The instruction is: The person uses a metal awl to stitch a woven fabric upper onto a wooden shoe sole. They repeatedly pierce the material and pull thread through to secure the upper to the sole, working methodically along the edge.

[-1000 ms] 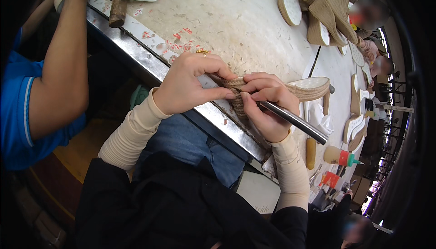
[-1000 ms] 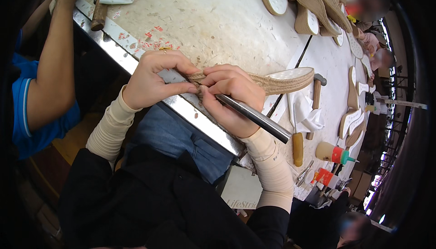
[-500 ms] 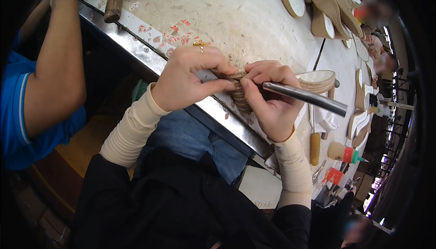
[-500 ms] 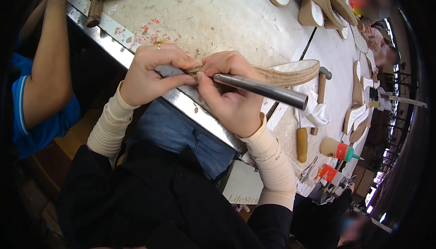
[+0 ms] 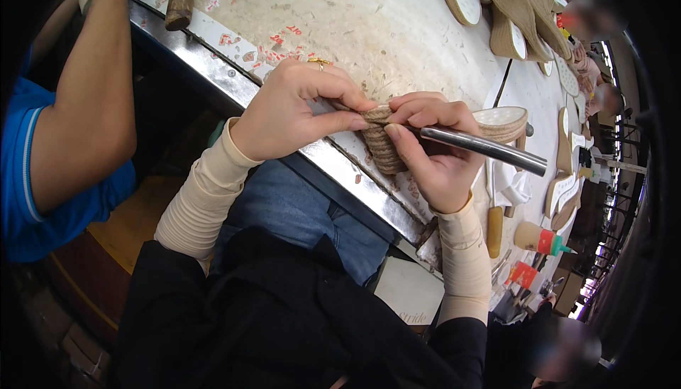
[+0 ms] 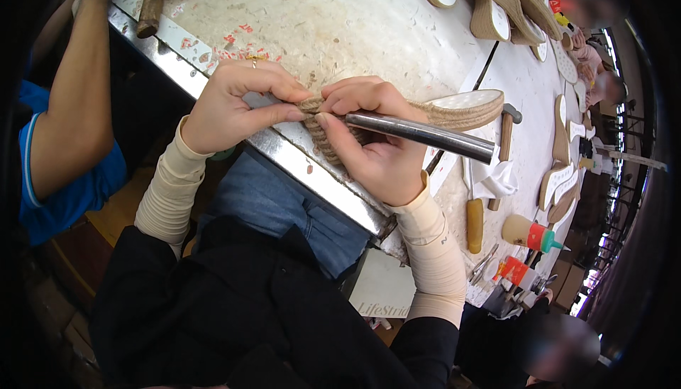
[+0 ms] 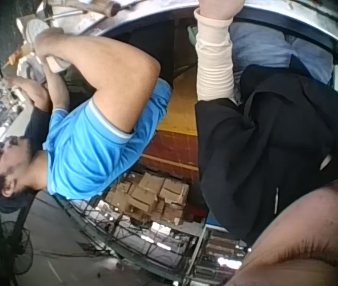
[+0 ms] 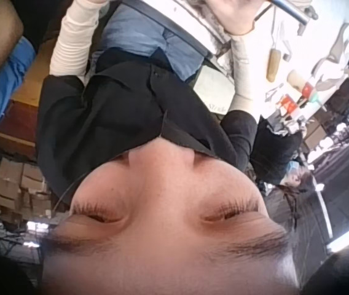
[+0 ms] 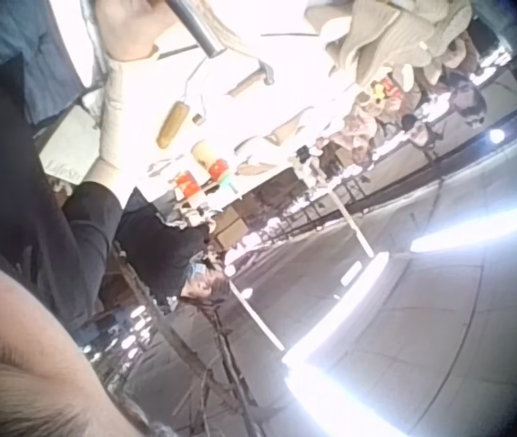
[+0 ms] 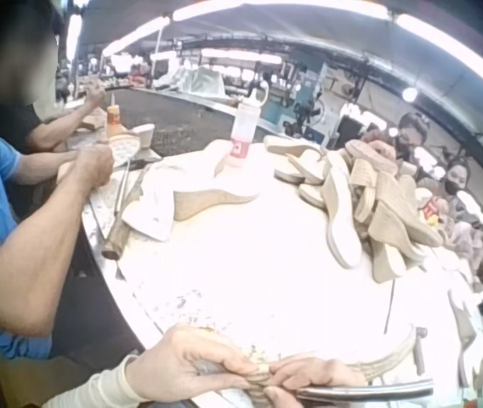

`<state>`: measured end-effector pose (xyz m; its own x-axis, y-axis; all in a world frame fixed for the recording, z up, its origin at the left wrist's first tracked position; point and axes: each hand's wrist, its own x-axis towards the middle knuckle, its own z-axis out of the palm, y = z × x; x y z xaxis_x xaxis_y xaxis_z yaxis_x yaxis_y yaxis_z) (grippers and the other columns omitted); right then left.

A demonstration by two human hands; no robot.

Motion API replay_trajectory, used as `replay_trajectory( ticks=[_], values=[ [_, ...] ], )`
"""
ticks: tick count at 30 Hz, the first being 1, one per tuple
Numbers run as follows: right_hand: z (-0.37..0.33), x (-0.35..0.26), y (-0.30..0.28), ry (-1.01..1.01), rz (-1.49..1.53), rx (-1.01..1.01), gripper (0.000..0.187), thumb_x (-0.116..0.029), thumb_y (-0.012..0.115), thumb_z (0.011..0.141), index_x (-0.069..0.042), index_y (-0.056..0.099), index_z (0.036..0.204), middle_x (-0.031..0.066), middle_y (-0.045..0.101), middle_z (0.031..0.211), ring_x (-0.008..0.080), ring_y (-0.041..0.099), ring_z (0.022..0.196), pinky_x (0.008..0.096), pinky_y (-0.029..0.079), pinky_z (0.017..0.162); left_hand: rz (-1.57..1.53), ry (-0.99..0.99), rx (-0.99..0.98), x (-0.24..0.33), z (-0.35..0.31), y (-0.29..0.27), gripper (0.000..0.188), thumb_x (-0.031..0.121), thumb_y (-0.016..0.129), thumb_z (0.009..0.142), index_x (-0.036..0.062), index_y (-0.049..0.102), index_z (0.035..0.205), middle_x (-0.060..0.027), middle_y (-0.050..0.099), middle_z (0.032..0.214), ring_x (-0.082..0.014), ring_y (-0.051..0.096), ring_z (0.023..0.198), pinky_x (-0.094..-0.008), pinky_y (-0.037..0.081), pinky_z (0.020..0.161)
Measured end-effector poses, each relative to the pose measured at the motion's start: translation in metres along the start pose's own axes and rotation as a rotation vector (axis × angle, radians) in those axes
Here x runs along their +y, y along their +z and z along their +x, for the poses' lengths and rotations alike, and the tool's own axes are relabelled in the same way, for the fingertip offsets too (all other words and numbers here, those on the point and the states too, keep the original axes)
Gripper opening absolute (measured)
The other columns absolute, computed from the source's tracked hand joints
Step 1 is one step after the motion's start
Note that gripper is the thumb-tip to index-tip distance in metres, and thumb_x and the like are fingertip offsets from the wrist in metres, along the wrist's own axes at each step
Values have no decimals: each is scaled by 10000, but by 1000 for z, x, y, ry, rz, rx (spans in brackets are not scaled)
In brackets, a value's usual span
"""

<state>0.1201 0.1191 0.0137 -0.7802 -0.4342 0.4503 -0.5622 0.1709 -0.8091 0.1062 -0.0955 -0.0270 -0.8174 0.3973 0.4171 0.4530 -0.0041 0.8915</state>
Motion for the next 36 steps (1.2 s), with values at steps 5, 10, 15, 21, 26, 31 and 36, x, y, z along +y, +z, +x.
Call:
replay_trajectory(
  ticks=[5, 10, 15, 21, 26, 31, 36],
  values=[
    [0, 2, 2, -30, 35, 44, 220, 113, 708, 769, 9, 542, 869, 147, 661, 841, 277, 660, 913, 368, 525, 842, -40, -30, 23, -1, -1, 2, 187, -44, 762, 733, -33, 727, 917, -114, 717, 871, -158, 673, 781, -250, 526, 710],
    [1, 2, 0, -28, 46, 40, 192, 102, 728, 759, 25, 570, 836, 152, 669, 841, 276, 673, 902, 353, 534, 824, -18, -17, 50, -1, -1, 4, 143, -9, 763, 739, -21, 723, 876, -87, 709, 815, -140, 653, 731, -241, 503, 674],
    [4, 2, -4, -29, 42, 8, 198, 90, 746, 755, 30, 574, 833, 153, 672, 840, 275, 679, 898, 346, 539, 814, -23, -12, 66, -1, 0, 5, 120, 12, 765, 740, -15, 720, 848, -74, 704, 783, -131, 643, 702, -238, 492, 652],
    [2, 2, -2, -14, 37, 53, 196, 85, 752, 757, 31, 577, 829, 152, 674, 842, 262, 682, 890, 336, 542, 810, -13, 7, 74, -1, 0, 5, 122, 9, 763, 739, -19, 718, 849, -81, 699, 776, -135, 644, 699, -243, 496, 647],
    [1, 1, 3, 14, 39, 102, 195, 80, 754, 761, 36, 592, 860, 136, 674, 860, 214, 673, 866, 300, 536, 797, 10, 30, 75, -2, -1, 6, 127, 2, 759, 739, -19, 718, 858, -91, 697, 778, -155, 648, 697, -252, 500, 646],
    [-1, -5, 12, 63, 21, 178, 192, 75, 749, 768, 33, 606, 888, 108, 672, 865, 142, 651, 812, 240, 521, 751, 58, 80, 79, -2, -1, 5, 151, -9, 753, 741, -15, 728, 890, -92, 699, 780, -168, 644, 690, -255, 498, 638],
    [-2, -6, 18, 94, -41, 234, 186, 44, 749, 777, 20, 609, 897, 68, 667, 818, 100, 636, 728, 205, 501, 652, 53, 82, 92, -3, -2, 7, 171, -17, 747, 747, -9, 735, 918, -90, 696, 774, -162, 633, 684, -253, 491, 631]
  ],
)
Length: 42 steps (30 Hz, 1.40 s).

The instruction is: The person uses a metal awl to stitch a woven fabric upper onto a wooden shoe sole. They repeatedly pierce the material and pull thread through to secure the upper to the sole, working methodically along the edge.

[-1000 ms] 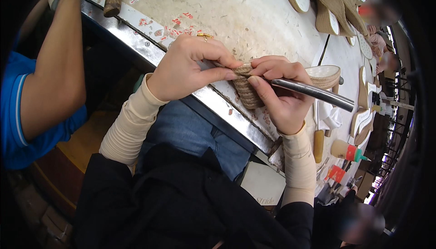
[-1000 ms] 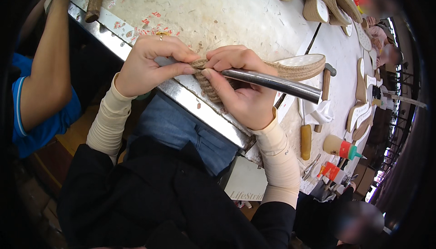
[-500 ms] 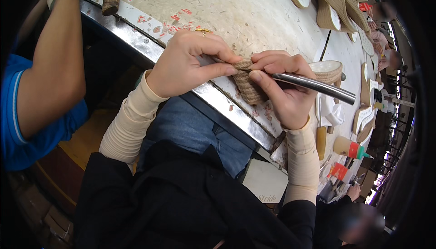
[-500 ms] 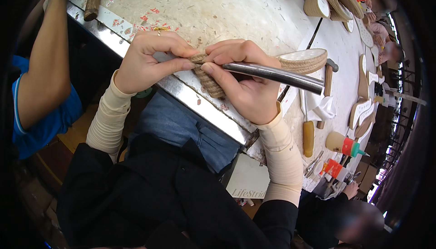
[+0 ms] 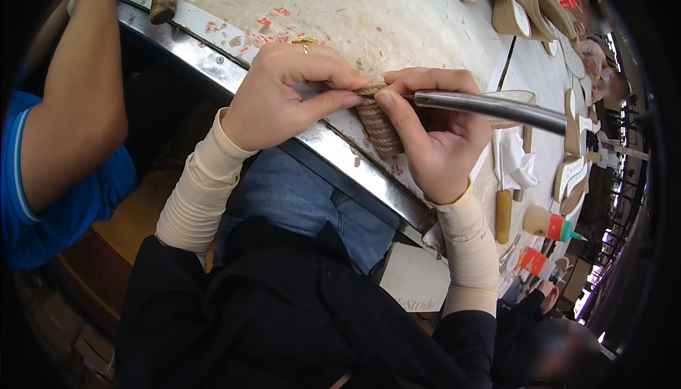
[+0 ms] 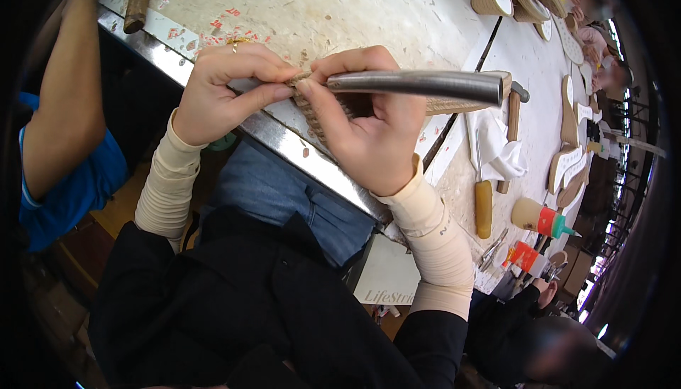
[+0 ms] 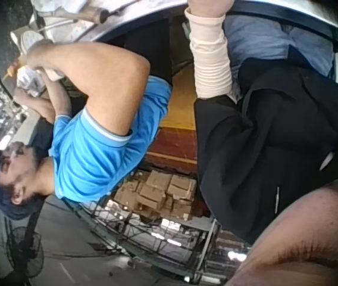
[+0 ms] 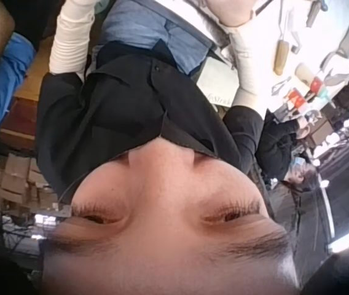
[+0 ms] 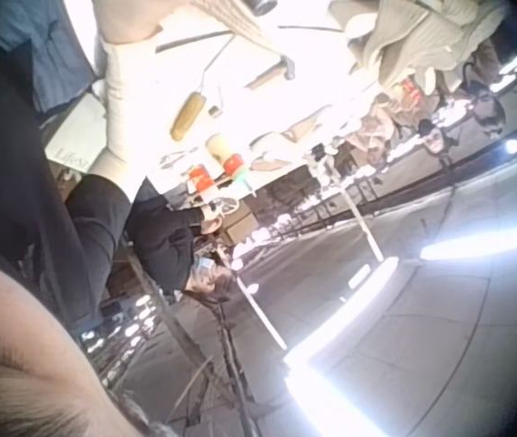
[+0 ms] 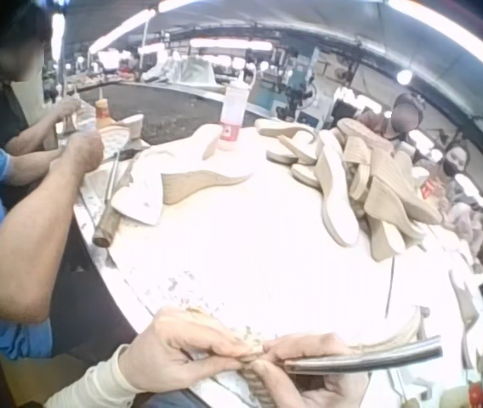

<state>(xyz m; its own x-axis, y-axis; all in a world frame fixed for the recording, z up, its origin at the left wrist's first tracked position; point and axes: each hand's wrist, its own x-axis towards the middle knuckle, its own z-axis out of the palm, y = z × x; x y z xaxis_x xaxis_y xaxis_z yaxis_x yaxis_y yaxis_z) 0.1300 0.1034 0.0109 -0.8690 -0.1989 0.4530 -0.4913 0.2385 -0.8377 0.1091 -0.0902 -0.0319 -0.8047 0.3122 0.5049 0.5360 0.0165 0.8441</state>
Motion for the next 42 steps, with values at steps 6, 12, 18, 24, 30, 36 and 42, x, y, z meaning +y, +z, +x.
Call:
replay_trajectory(
  ticks=[6, 12, 18, 24, 30, 36, 42],
  values=[
    [-2, 2, -2, 45, -52, -63, 349, 101, 701, 813, 12, 491, 1077, 128, 643, 913, 150, 637, 893, 260, 514, 829, -69, -63, -25, 0, 0, -1, 172, -13, 739, 765, -14, 731, 937, -77, 685, 789, -136, 627, 700, -240, 482, 639],
    [-3, 8, -8, -44, 183, -110, 409, 132, 666, 821, -34, 391, 1074, 161, 637, 923, 238, 637, 946, 345, 504, 880, -21, -33, -81, -1, 2, -7, 148, 5, 719, 795, -18, 729, 941, -68, 693, 808, -118, 633, 736, -235, 490, 678],
    [-5, 11, -5, -102, 138, -106, 393, 133, 683, 805, -22, 405, 1035, 166, 638, 946, 227, 648, 947, 328, 516, 871, -21, -16, -81, -1, 3, -7, 143, 3, 710, 803, -20, 728, 943, -62, 703, 827, -111, 638, 747, -231, 494, 688],
    [-5, 9, -4, -104, 73, -108, 393, 131, 672, 820, -46, 384, 1022, 177, 659, 902, 269, 643, 986, 363, 505, 888, -52, -46, -70, -1, 2, -5, 142, 5, 710, 804, -20, 727, 944, -60, 701, 823, -111, 638, 748, -231, 494, 689],
    [-6, 8, -3, -98, 46, -97, 395, 130, 672, 819, -52, 383, 1018, 175, 659, 896, 276, 645, 985, 366, 503, 892, -57, -60, -70, 0, 2, -5, 130, 16, 707, 808, -19, 723, 932, -63, 695, 819, -116, 635, 747, -237, 493, 691],
    [-1, 13, -8, -137, 168, -117, 385, 133, 693, 790, -30, 414, 1000, 162, 648, 916, 236, 650, 972, 308, 526, 842, -69, -60, -105, 0, 4, -9, 118, 36, 688, 832, -19, 717, 933, -63, 693, 815, -117, 638, 754, -236, 495, 695],
    [-4, 13, -6, -133, 124, -99, 378, 130, 696, 791, -23, 417, 994, 162, 646, 921, 234, 653, 963, 309, 528, 841, -95, -81, -78, 0, 4, -6, 106, 46, 684, 831, -23, 711, 907, -63, 693, 806, -115, 637, 739, -235, 498, 687]
  ],
)
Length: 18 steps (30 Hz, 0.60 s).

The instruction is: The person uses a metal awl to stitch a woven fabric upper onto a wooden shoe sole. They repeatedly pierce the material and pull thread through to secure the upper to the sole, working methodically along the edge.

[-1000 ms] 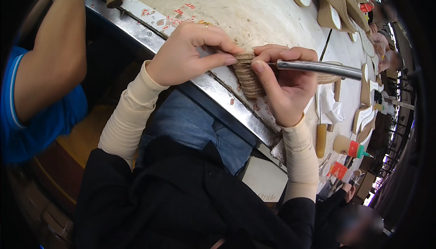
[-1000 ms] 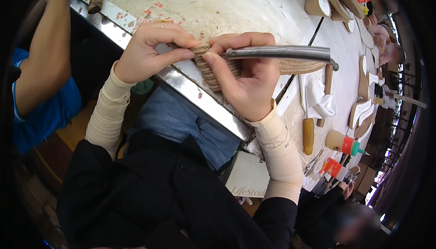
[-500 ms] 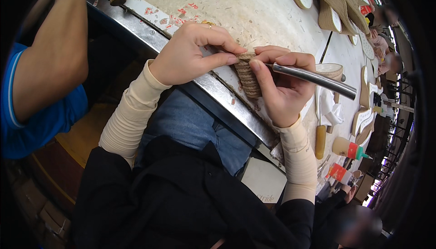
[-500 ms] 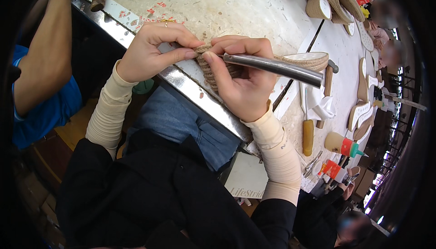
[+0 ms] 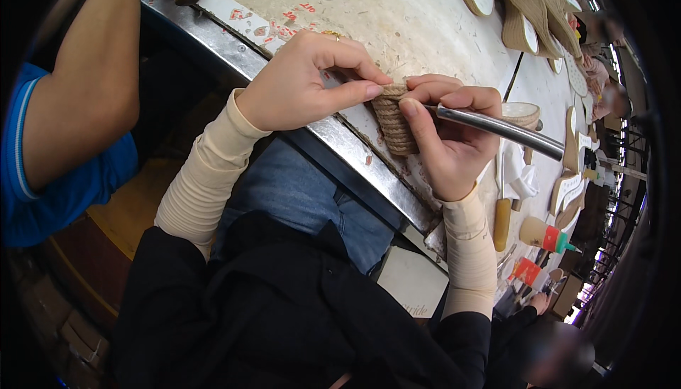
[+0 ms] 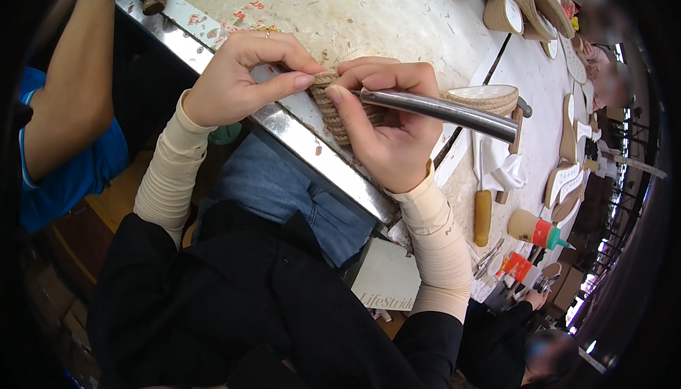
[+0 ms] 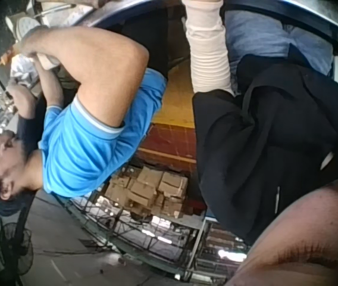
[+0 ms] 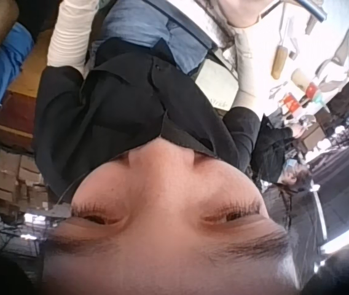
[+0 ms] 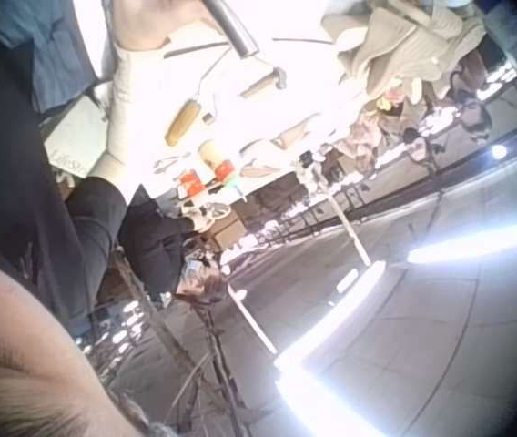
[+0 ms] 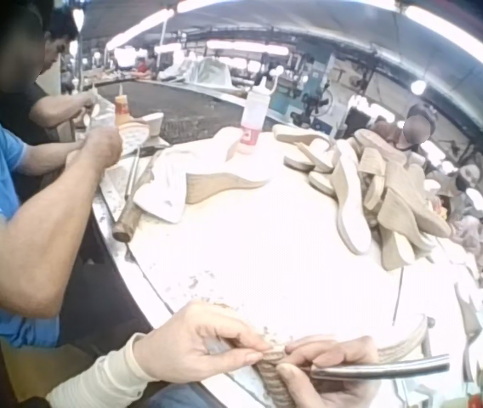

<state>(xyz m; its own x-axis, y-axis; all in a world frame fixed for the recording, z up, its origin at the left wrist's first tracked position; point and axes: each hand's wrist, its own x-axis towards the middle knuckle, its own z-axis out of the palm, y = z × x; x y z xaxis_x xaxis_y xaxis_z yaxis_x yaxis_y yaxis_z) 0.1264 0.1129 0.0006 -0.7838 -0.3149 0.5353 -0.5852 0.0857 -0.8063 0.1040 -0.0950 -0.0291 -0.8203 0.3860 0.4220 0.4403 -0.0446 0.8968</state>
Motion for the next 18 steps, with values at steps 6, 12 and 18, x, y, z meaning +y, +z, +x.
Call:
replay_trajectory(
  ticks=[6, 12, 18],
  values=[
    [-1, -1, 7, 3, -25, 63, 367, 112, 708, 793, -4, 434, 1008, 148, 639, 908, 214, 661, 914, 306, 536, 829, 32, 26, 30, 0, 2, 3, 92, 45, 689, 804, -32, 695, 854, -79, 682, 783, -114, 633, 722, -234, 495, 668],
    [-1, -4, 15, 38, -76, 115, 380, 101, 706, 803, -4, 423, 1034, 129, 632, 892, 189, 650, 884, 297, 527, 830, 63, -15, 1, 6, -1, 3, 104, 1, 654, 810, -49, 685, 896, -72, 660, 823, -122, 616, 763, -247, 473, 684],
    [0, -8, 15, 110, -119, 114, 401, 102, 693, 817, -18, 407, 1072, 129, 634, 894, 183, 642, 903, 289, 520, 828, 65, 11, 20, 4, -1, 3, 92, 16, 664, 798, -41, 681, 868, -75, 657, 785, -132, 621, 724, -250, 482, 665]
  ],
)
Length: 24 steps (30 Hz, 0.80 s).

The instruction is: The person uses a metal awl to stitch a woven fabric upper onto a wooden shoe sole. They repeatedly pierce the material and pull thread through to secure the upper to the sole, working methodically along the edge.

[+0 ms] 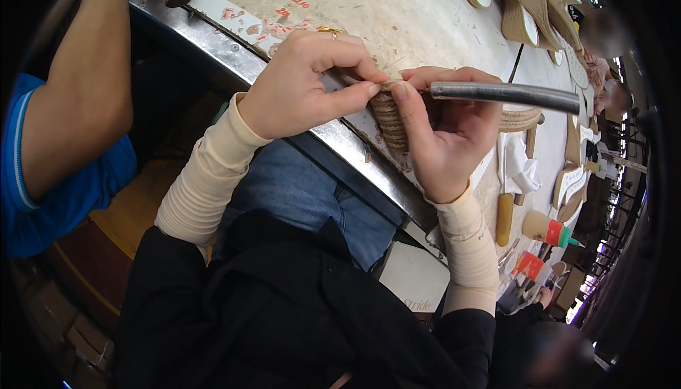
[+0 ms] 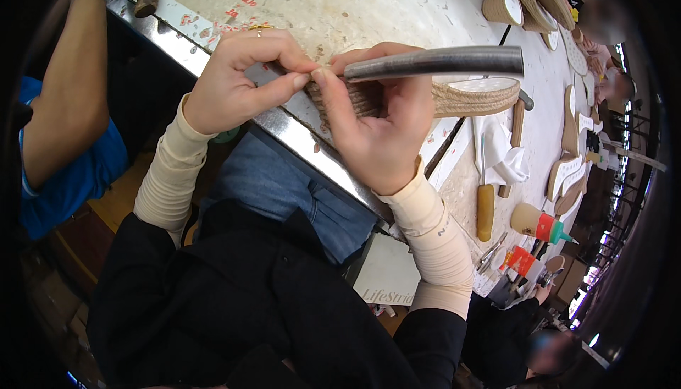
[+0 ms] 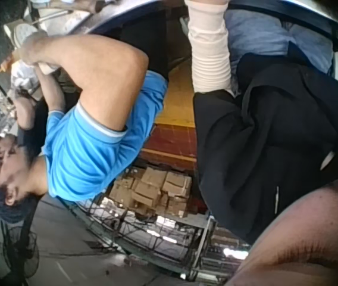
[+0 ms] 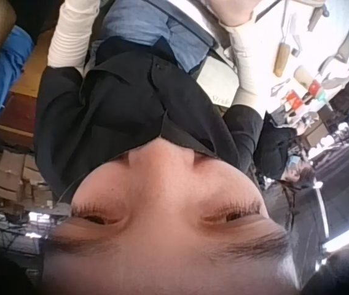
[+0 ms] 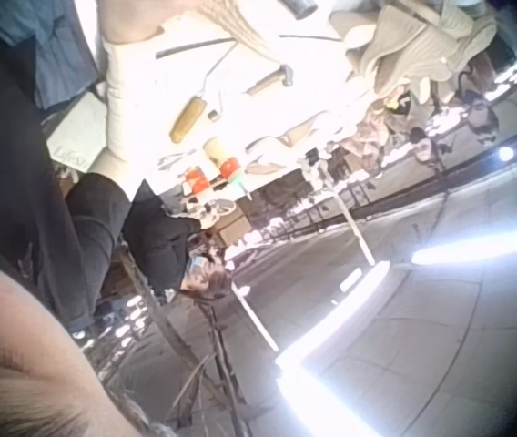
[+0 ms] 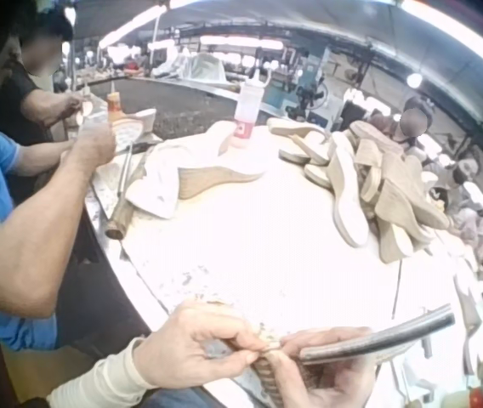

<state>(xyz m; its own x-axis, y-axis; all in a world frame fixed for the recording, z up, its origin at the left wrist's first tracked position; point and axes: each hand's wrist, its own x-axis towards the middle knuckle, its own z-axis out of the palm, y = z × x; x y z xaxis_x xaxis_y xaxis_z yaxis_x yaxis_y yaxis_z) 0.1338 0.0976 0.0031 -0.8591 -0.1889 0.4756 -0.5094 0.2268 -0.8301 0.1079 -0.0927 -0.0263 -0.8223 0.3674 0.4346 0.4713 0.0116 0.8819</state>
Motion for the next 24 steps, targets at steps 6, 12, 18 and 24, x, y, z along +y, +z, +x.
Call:
replay_trajectory(
  ticks=[6, 12, 18, 24],
  values=[
    [3, 6, -9, 3, 212, -3, 496, 111, 691, 803, -37, 347, 1127, 136, 636, 896, 200, 644, 916, 343, 505, 898, 3, 55, 44, -4, 1, 2, 95, 51, 690, 786, -28, 691, 840, -91, 675, 749, -151, 645, 694, -261, 509, 651],
    [2, 12, -10, -73, 135, -48, 522, 122, 691, 800, -51, 318, 1122, 151, 639, 903, 219, 646, 924, 376, 494, 931, -40, 4, -40, -3, 0, -2, 108, -2, 652, 822, -41, 687, 916, -68, 664, 836, -144, 616, 800, -260, 472, 729],
    [1, 9, -11, -9, 186, -5, 511, 123, 689, 800, -45, 322, 1114, 154, 640, 896, 211, 649, 922, 360, 498, 923, -63, -12, -52, -2, 1, -2, 102, 0, 660, 826, -42, 690, 913, -75, 673, 853, -148, 621, 802, -260, 475, 729],
    [1, 7, -9, -36, 150, -27, 493, 123, 680, 803, -41, 328, 1107, 158, 632, 925, 187, 647, 907, 311, 512, 877, -92, -1, -8, -2, 4, 1, 95, 32, 693, 812, -46, 692, 867, -75, 676, 792, -108, 628, 735, -239, 501, 685]
  ],
)
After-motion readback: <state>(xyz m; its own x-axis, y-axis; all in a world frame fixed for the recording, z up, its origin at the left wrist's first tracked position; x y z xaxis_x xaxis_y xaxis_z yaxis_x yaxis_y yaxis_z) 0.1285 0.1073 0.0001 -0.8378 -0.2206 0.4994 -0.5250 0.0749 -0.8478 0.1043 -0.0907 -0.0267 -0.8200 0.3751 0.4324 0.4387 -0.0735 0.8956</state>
